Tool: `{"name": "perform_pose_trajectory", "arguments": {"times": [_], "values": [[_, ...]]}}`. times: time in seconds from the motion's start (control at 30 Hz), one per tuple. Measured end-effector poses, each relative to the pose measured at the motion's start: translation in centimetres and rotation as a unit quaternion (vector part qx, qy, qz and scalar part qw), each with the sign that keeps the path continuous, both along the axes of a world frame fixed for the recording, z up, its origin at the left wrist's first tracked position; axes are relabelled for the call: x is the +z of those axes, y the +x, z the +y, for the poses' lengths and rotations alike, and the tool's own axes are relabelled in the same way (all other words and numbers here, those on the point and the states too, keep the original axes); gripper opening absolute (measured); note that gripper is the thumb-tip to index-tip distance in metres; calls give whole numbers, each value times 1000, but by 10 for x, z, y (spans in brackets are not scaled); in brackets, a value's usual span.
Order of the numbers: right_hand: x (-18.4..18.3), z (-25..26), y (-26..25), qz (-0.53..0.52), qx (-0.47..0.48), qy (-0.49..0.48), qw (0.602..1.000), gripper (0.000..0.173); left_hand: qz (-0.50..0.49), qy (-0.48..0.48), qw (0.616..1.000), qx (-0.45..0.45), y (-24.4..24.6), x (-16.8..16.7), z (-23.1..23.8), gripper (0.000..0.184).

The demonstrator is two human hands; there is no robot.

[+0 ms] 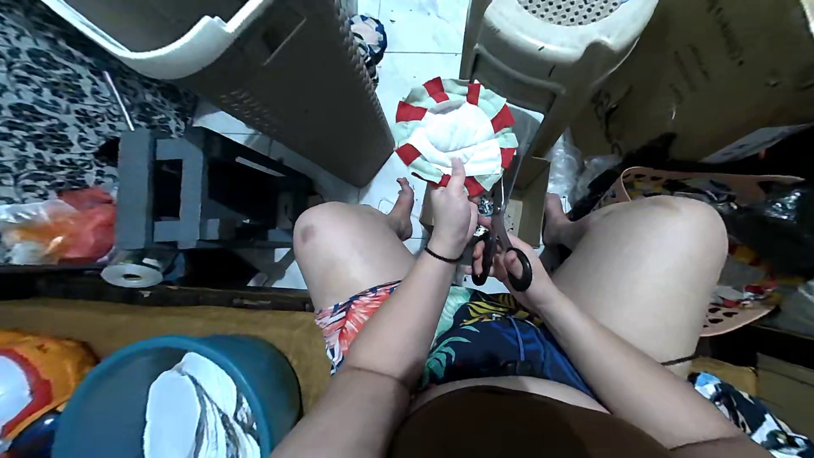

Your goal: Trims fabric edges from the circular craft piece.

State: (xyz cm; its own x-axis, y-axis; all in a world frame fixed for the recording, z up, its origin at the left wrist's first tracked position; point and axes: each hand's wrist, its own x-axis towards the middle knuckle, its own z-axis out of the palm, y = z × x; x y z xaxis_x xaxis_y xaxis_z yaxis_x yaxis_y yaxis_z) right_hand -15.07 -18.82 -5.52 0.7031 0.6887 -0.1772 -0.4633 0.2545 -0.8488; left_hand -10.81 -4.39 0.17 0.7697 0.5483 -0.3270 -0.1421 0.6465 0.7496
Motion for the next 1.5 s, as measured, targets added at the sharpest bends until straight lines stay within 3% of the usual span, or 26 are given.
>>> {"name": "perform_pose_trajectory", "arguments": {"times": [0.1,0.23,0.3,0.43,0.7,0.97,1.23,1.5], "values": [[4,3,3,-18,4,-63,998,85,-3,60,998,-3,2,-6,-2,23],[3,6,5,-21,-22,-54,998,92,-16,217,976,-26,-10,-14,-10,34],[5,4,8,-30,-24,-67,997,96,-20,239,970,-32,-12,-15,-14,33],[10,1,14,-42,-35,-89,995,104,30,230,971,-50,-12,-14,-18,31],[11,0,15,-55,-58,-109,991,93,-64,193,979,31,2,-29,-20,20],[12,-3,15,-71,-85,-117,987,96,-60,189,980,37,7,-31,-22,24],[21,0,10,-33,-97,-141,985,69,-16,189,982,6,-5,-30,-19,29],[19,5,4,-5,-98,-174,980,63,43,154,987,-2,-11,-33,-10,38]]}}
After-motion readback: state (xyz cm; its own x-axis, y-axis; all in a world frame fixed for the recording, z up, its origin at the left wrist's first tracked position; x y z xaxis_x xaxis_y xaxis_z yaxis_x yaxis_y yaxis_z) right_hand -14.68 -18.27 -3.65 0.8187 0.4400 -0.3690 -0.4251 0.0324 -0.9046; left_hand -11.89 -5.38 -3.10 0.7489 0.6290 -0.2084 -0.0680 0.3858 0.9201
